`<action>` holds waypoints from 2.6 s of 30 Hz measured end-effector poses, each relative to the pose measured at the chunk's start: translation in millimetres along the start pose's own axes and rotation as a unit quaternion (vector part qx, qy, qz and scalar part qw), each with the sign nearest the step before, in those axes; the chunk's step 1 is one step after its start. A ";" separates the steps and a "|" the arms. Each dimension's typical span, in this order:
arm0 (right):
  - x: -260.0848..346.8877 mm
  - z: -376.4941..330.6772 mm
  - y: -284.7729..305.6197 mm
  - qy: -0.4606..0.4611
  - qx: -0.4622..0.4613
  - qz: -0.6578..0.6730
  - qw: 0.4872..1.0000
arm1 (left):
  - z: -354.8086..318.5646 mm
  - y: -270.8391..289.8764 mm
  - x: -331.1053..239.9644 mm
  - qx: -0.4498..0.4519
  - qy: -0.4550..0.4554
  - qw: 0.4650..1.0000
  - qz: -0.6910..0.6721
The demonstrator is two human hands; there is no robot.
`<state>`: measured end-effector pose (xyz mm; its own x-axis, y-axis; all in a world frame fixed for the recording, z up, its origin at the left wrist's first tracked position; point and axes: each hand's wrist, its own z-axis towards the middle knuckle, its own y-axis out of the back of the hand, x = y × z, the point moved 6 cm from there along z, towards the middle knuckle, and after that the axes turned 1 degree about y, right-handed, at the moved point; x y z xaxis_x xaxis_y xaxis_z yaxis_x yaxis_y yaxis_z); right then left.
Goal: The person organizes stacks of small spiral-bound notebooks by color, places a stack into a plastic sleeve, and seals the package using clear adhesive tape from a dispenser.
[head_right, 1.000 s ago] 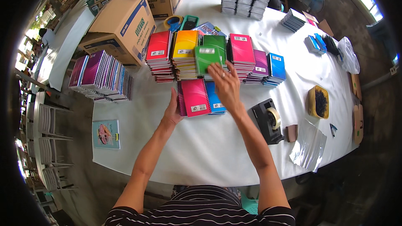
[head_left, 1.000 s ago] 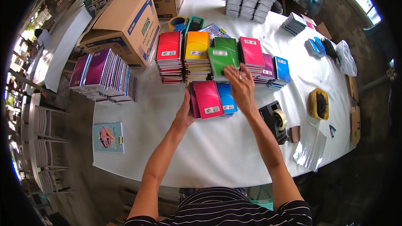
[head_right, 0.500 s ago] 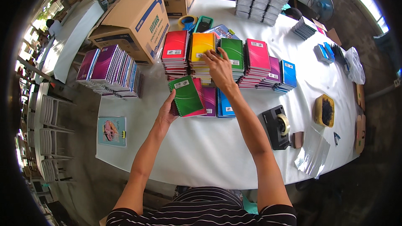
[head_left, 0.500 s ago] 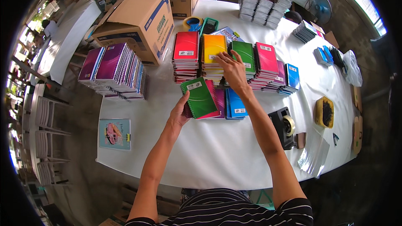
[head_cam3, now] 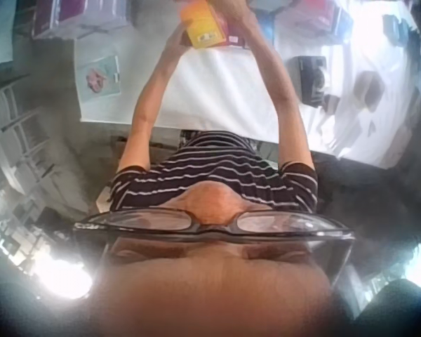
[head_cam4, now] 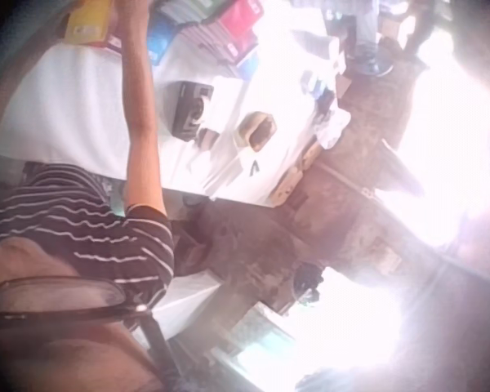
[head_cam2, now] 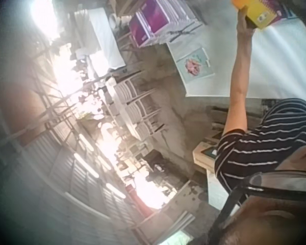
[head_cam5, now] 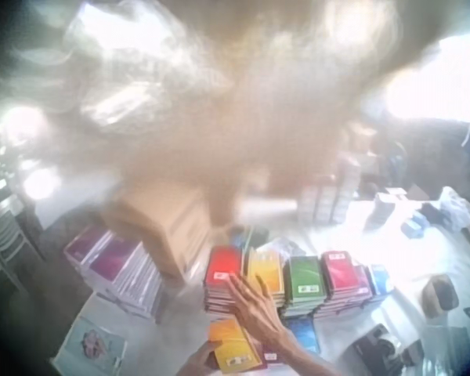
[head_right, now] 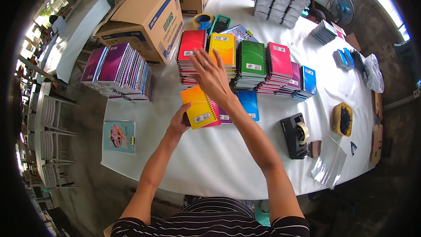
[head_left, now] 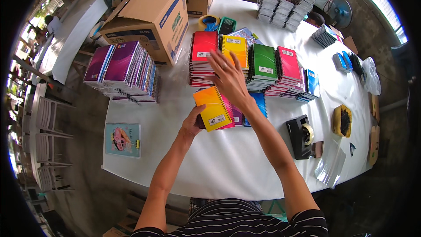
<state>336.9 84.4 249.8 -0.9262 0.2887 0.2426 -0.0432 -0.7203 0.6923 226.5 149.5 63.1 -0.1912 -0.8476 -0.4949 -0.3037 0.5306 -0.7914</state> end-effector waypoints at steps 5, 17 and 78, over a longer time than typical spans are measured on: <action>-22.4 14.4 -69.1 0.056 0.064 -0.171 0.982 | -2.6 12.8 -15.1 0.006 -0.032 0.999 0.011; -5.5 -25.9 -27.9 0.033 0.283 0.409 0.867 | -28.2 -25.0 -10.4 0.137 -0.040 0.985 0.095; -416.4 -276.5 210.8 -0.696 0.097 -0.066 0.708 | 27.1 -81.1 199.8 0.168 0.124 0.974 0.090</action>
<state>609.9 -362.0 106.9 0.3536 0.7852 0.5084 0.0825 -0.5676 0.8192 238.2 -62.9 18.7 -0.4447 -0.6926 -0.5680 0.0695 0.6056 -0.7928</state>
